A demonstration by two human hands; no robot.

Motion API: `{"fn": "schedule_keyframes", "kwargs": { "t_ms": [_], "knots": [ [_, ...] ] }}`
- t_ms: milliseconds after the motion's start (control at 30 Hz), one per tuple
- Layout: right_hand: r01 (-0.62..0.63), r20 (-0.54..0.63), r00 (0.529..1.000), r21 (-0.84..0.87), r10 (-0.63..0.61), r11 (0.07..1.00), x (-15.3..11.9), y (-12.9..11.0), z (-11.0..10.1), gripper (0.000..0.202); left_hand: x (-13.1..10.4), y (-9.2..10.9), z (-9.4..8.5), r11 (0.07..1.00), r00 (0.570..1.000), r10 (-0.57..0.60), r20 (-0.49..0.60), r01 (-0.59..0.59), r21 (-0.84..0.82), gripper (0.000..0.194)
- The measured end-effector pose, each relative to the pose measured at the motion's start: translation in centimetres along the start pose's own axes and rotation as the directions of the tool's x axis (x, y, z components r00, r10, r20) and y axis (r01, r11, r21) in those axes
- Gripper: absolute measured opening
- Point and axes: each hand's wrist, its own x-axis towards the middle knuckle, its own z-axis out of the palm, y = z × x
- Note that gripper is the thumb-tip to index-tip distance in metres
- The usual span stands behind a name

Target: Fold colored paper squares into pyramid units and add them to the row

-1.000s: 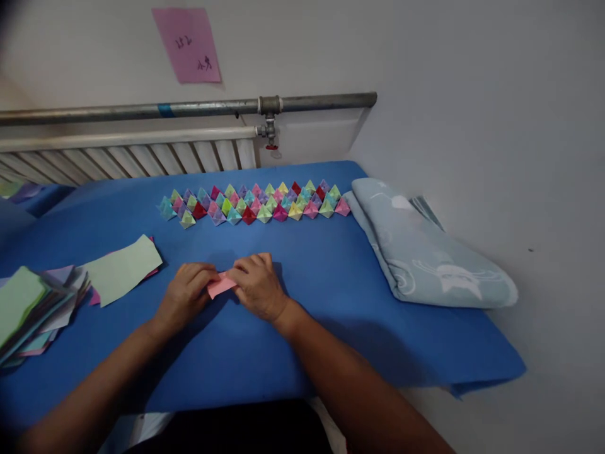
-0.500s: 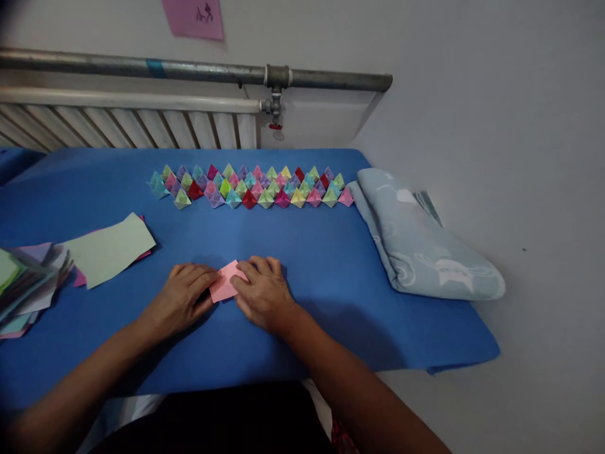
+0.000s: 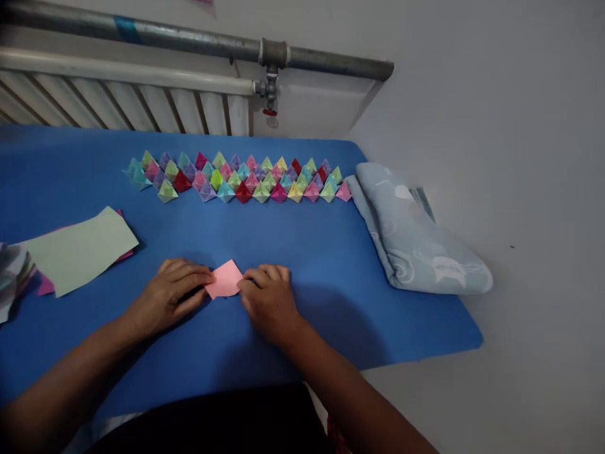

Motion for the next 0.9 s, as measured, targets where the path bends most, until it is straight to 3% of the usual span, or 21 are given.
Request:
{"fn": "schedule_keyframes", "kwargs": {
  "t_ms": [333,567,900],
  "knots": [
    [-0.232,0.066,0.973,0.206,0.223,0.951,0.7,0.0,-0.4,0.011,0.7,-0.5,0.4,0.988,0.989,-0.147,0.024,0.148,-0.040,0.023],
    [-0.297,0.064,0.955,0.254,0.290,0.921,0.8,-0.1,-0.3,0.013,1.3,-0.4,0.3,0.961,0.961,-0.259,0.096,0.267,-0.077,0.030],
    [-0.339,0.076,0.941,0.235,0.331,0.911,1.2,-0.4,0.0,0.015,1.6,-0.3,0.7,0.936,0.932,-0.345,0.108,0.351,-0.039,0.029]
  ]
}}
